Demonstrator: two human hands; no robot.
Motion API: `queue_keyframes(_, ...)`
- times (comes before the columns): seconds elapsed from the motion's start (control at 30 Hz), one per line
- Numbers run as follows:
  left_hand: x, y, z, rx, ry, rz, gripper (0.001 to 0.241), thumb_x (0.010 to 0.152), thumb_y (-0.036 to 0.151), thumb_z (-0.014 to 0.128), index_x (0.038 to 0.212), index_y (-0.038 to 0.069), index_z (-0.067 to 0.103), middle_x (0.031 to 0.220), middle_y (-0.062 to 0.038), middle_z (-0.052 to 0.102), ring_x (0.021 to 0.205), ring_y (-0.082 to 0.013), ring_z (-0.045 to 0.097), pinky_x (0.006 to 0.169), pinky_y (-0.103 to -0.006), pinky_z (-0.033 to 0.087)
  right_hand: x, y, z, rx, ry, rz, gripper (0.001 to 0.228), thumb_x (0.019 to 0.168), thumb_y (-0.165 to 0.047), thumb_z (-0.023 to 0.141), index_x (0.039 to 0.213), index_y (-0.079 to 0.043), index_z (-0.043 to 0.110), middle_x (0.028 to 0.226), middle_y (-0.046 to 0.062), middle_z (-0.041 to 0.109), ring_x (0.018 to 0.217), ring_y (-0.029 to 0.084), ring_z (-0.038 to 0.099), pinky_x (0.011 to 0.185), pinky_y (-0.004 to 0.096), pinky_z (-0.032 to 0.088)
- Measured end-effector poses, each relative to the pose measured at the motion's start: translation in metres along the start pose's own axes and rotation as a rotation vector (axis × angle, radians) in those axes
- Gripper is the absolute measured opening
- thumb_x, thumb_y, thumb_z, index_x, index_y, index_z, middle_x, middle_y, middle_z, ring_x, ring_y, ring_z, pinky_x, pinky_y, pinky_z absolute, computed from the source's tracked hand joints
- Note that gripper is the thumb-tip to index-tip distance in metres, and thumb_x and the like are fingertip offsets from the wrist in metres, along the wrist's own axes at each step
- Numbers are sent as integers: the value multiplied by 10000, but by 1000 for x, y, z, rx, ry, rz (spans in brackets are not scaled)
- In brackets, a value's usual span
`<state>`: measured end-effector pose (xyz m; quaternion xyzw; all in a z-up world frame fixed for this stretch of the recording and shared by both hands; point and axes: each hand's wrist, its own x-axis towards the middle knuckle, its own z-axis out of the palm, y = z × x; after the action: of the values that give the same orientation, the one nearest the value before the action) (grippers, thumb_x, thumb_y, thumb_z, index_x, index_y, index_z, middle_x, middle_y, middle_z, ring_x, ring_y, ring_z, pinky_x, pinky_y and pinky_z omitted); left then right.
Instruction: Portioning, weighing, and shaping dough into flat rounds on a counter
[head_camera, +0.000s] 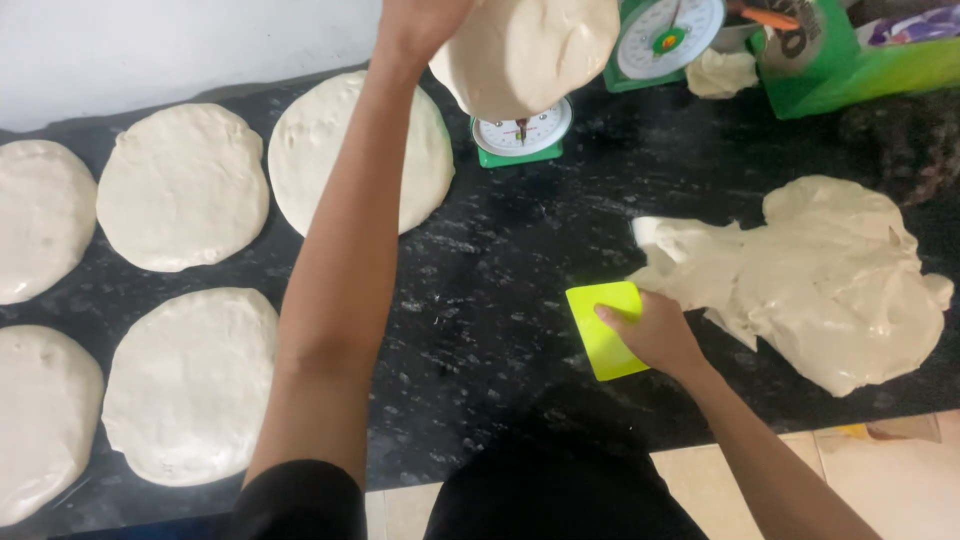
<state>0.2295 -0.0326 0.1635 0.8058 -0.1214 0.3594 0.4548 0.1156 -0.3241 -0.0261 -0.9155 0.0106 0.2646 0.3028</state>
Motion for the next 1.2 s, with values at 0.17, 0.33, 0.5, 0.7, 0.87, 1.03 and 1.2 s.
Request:
queue_keyframes(0.17, -1, 5, 0, 48, 6, -6, 370, 879, 275, 808, 1088, 157, 527, 977, -18, 635, 890, -190, 625, 743, -371, 478, -11, -4, -7, -13, 21, -58, 577, 807, -552, 740, 898, 18, 724, 857, 243, 736, 959, 423, 729, 827, 482, 550)
queue_keyframes(0.33, -3, 22, 2, 90, 15, -5, 341, 887, 318, 778, 1044, 159, 521, 927, -6, 603, 841, -177, 597, 691, -367, 458, -16, -3, -8, 31, 40, -77, 546, 822, -570, 735, 874, -26, 728, 813, 172, 752, 883, 342, 759, 791, 416, 563)
queue_keyframes(0.5, -6, 43, 4, 131, 29, 5, 326, 895, 362, 749, 1000, 161, 515, 876, 7, 570, 791, -164, 569, 640, -364, 438, -17, -3, -15, 16, 53, -89, 561, 818, -546, 745, 927, 4, 739, 854, 212, 755, 920, 391, 748, 813, 451, 560)
queue_keyframes(0.7, -26, 60, 2, 191, 40, -9, 328, 905, 415, 714, 946, 163, 508, 815, 22, 531, 731, -148, 536, 578, -359, 414, -6, 2, -24, 20, 136, -82, 568, 795, -519, 778, 995, 11, 738, 923, 264, 743, 988, 457, 709, 850, 521, 546)
queue_keyframes(0.87, -68, 68, 28, 206, 23, -21, 341, 911, 450, 691, 911, 165, 504, 775, 33, 505, 692, -137, 514, 537, -356, 398, 12, 22, -40, -4, 252, -68, 421, 888, -486, 728, 1001, -84, 774, 954, 127, 783, 936, 318, 729, 806, 452, 518)
queue_keyframes(1.03, -273, 12, 94, 302, -592, -796, 492, 853, 569, 646, 831, 77, 660, 710, -151, 732, 764, -439, 743, 659, -604, 576, 19, 60, -43, 18, 501, -5, 431, 925, -431, 819, 1116, -50, 760, 955, 191, 739, 950, 422, 718, 790, 511, 561)
queue_keyframes(1.2, -273, 11, 81, 206, -484, -679, 414, 851, 427, 758, 1119, 119, 692, 940, -92, 737, 943, -356, 726, 767, -493, 603, 1, 46, -29, -122, 422, -41, 428, 901, -465, 778, 1093, -88, 716, 920, 159, 724, 961, 405, 714, 775, 512, 559)
